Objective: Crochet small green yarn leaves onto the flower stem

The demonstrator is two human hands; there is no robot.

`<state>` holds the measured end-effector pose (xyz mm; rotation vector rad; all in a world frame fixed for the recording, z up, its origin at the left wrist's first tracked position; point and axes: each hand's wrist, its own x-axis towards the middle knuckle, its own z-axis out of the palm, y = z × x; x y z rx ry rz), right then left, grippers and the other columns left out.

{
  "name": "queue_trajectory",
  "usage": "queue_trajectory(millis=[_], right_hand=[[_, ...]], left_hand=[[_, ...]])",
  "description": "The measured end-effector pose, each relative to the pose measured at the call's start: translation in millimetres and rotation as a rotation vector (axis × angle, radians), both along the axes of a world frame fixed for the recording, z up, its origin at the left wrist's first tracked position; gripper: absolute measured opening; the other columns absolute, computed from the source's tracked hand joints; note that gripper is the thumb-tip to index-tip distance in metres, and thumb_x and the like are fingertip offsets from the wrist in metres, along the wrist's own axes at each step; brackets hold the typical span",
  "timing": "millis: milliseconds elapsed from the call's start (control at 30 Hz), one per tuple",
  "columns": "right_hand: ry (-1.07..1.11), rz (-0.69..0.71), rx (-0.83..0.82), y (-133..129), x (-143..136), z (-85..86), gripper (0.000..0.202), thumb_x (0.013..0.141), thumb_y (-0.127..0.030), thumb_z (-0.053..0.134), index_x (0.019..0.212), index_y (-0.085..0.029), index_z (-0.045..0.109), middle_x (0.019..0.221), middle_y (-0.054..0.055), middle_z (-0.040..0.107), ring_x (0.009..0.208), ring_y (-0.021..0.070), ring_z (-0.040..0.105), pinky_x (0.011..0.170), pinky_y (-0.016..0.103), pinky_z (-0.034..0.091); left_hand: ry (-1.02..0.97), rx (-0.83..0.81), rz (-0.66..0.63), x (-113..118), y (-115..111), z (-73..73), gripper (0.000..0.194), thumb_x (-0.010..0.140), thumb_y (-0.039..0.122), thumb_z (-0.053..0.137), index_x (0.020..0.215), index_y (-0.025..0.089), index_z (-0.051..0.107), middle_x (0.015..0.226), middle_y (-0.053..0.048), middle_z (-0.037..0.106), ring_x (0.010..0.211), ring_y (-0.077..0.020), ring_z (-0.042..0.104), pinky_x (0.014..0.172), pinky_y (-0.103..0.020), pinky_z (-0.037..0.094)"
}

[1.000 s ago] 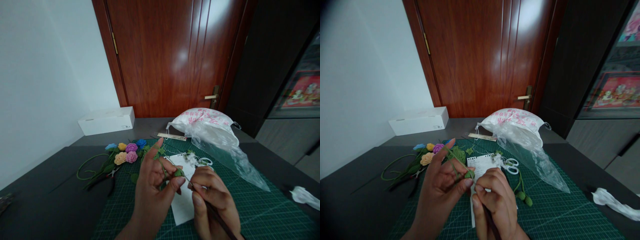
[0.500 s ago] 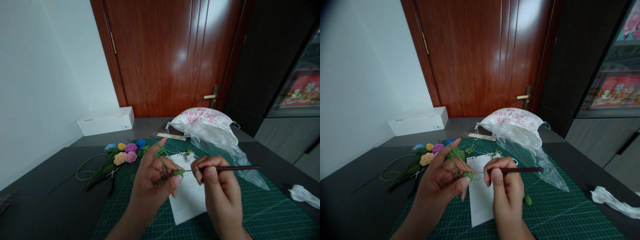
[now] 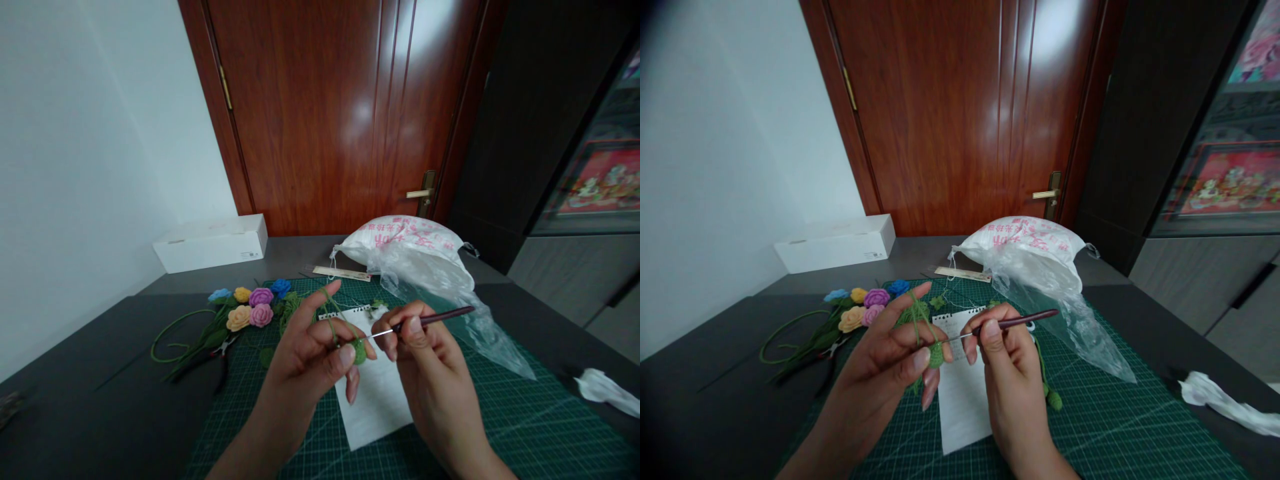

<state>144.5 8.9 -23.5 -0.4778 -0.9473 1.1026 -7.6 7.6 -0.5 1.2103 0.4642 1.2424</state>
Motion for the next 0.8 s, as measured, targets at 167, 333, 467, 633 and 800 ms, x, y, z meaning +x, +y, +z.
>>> queue_trajectory(millis=[167,333,467,633,800], right_hand=[[-0.096,-0.071,0.077,0.3,2.1,-4.1,0.022,0.099,-0.041,0.059,0.090,-0.022,0.064,0.072,-0.001,0.056,0.068,0.0154,0.052,0.068,0.031,0.041],[-0.131,-0.103,0.142,1.7,3.9,-2.3,0.020,0.100,-0.038,0.057,0.090,-0.023,0.065,0.074,-0.001,0.055,0.071,0.0150,0.052,0.068,0.030,0.040],[-0.046,-0.054,0.125,3.1,2.4,1.4,0.020,0.098,-0.039,0.059,0.087,-0.023,0.064,0.071,-0.001,0.053,0.068,0.0144,0.047,0.066,0.029,0.039],[0.129,0.178,-0.029,3.3,-2.4,3.9,0.030,0.096,-0.040,0.058,0.074,-0.021,0.054,0.063,-0.003,0.040,0.060,0.0133,0.035,0.060,0.027,0.037],[0.216,0.322,-0.152,4.3,-3.1,5.9,0.033,0.090,-0.037,0.067,0.070,-0.021,0.047,0.061,-0.006,0.030,0.056,0.0105,0.025,0.055,0.024,0.032]], left_hand=[[-0.039,-0.018,-0.041,-0.5,-0.5,-1.2,0.065,0.095,0.015,0.061,0.153,0.023,0.034,0.088,-0.006,0.071,0.063,-0.0141,0.056,0.054,-0.027,0.044],[-0.150,-0.048,-0.121,2.2,-0.1,0.9,0.056,0.096,0.020,0.062,0.149,0.023,0.044,0.080,-0.004,0.067,0.063,-0.0131,0.050,0.053,-0.025,0.039],[-0.222,-0.117,-0.167,3.6,-2.1,3.3,0.050,0.094,0.018,0.065,0.142,0.024,0.054,0.078,-0.003,0.065,0.063,-0.0125,0.049,0.052,-0.023,0.039],[-0.234,-0.169,-0.194,2.6,-1.0,3.6,0.044,0.094,0.017,0.064,0.138,0.023,0.059,0.078,-0.005,0.068,0.061,-0.0116,0.052,0.051,-0.022,0.039],[-0.219,-0.186,-0.187,1.9,5.2,0.6,0.043,0.091,0.014,0.066,0.133,0.018,0.061,0.077,-0.004,0.069,0.059,-0.0116,0.054,0.049,-0.021,0.039]])
